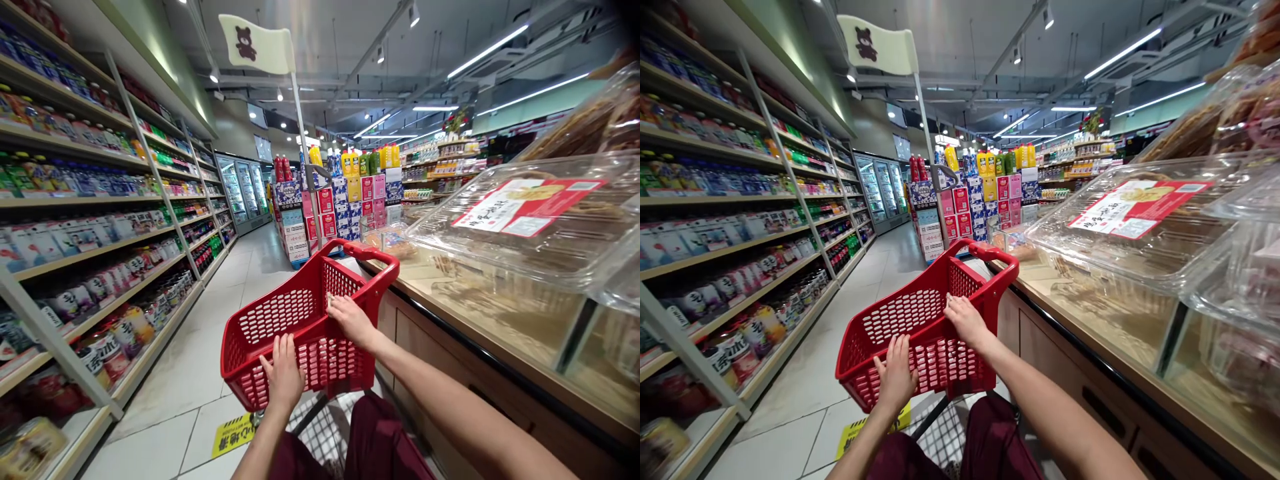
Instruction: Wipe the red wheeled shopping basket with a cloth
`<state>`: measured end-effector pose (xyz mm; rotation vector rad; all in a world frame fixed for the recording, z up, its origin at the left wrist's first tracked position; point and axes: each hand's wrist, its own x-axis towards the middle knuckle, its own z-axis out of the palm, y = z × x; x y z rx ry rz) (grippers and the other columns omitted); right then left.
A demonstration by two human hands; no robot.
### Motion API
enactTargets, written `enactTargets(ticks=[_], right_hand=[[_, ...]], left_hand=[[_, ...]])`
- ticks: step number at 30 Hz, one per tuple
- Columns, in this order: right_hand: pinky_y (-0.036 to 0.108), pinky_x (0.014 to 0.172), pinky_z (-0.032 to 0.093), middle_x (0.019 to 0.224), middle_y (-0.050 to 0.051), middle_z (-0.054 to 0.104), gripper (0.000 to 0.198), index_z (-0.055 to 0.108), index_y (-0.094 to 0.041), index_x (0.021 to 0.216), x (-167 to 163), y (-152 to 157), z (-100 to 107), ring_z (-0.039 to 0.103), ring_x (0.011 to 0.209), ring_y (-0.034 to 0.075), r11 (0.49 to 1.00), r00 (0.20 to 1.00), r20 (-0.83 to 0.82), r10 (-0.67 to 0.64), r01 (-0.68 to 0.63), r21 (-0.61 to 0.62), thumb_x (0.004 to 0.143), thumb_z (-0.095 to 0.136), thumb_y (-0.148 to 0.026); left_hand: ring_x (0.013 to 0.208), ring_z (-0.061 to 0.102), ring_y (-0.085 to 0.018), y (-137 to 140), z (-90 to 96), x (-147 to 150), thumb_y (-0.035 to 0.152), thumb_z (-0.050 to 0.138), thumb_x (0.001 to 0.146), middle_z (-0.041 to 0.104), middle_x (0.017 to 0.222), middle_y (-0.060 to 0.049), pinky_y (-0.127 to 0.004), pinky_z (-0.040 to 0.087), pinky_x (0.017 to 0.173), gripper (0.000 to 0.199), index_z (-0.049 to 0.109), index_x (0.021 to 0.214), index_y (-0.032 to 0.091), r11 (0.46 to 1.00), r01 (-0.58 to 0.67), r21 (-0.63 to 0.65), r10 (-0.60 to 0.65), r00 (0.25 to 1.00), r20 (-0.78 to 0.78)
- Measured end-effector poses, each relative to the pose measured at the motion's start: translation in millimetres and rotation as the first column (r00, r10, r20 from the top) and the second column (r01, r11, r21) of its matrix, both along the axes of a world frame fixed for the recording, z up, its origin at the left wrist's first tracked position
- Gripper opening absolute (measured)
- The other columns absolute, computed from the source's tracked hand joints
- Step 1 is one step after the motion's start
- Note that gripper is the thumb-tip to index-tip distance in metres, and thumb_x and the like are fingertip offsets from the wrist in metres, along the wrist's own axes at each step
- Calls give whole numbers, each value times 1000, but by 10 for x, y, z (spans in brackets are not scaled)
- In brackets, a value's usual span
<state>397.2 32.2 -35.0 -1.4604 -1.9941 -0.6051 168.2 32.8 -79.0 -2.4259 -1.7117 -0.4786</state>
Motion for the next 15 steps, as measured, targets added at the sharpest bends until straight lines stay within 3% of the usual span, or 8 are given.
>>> enactTargets(ticks=[6,9,12,15], right_hand=[[37,89,29,101,10,61,27,59,-16,100,381,-55,244,51,97,22,952,927,-228,-297,305,0,81,41,-10],[32,88,31,97,5,63,24,60,-21,95,-38,-11,96,53,91,17,992,969,-214,-125,116,-54,83,42,-12],[33,91,29,92,4,64,19,60,-20,93,-536,32,-103,54,91,16,995,986,-164,35,-49,-82,87,42,-20],[33,91,30,87,3,65,17,61,-21,92,-436,15,-26,56,85,14,995,985,-170,26,-43,-94,85,45,-21]], left_hand=[[133,13,-25,-18,-20,23,8,41,66,26,143,-10,-61,7,102,71,23,134,15,1000,5,-7,-5,1000,3],[133,12,-25,-28,-19,34,11,42,67,25,143,-10,-62,7,102,70,23,134,14,1000,5,-24,-5,1000,2],[133,13,-25,-19,-3,-3,11,41,68,25,143,-10,-62,7,102,69,23,134,14,999,9,-32,-9,1000,-13],[133,14,-23,-5,10,-58,8,39,66,27,142,-8,-61,7,103,70,24,134,16,1000,1,-21,-2,1000,-21]])
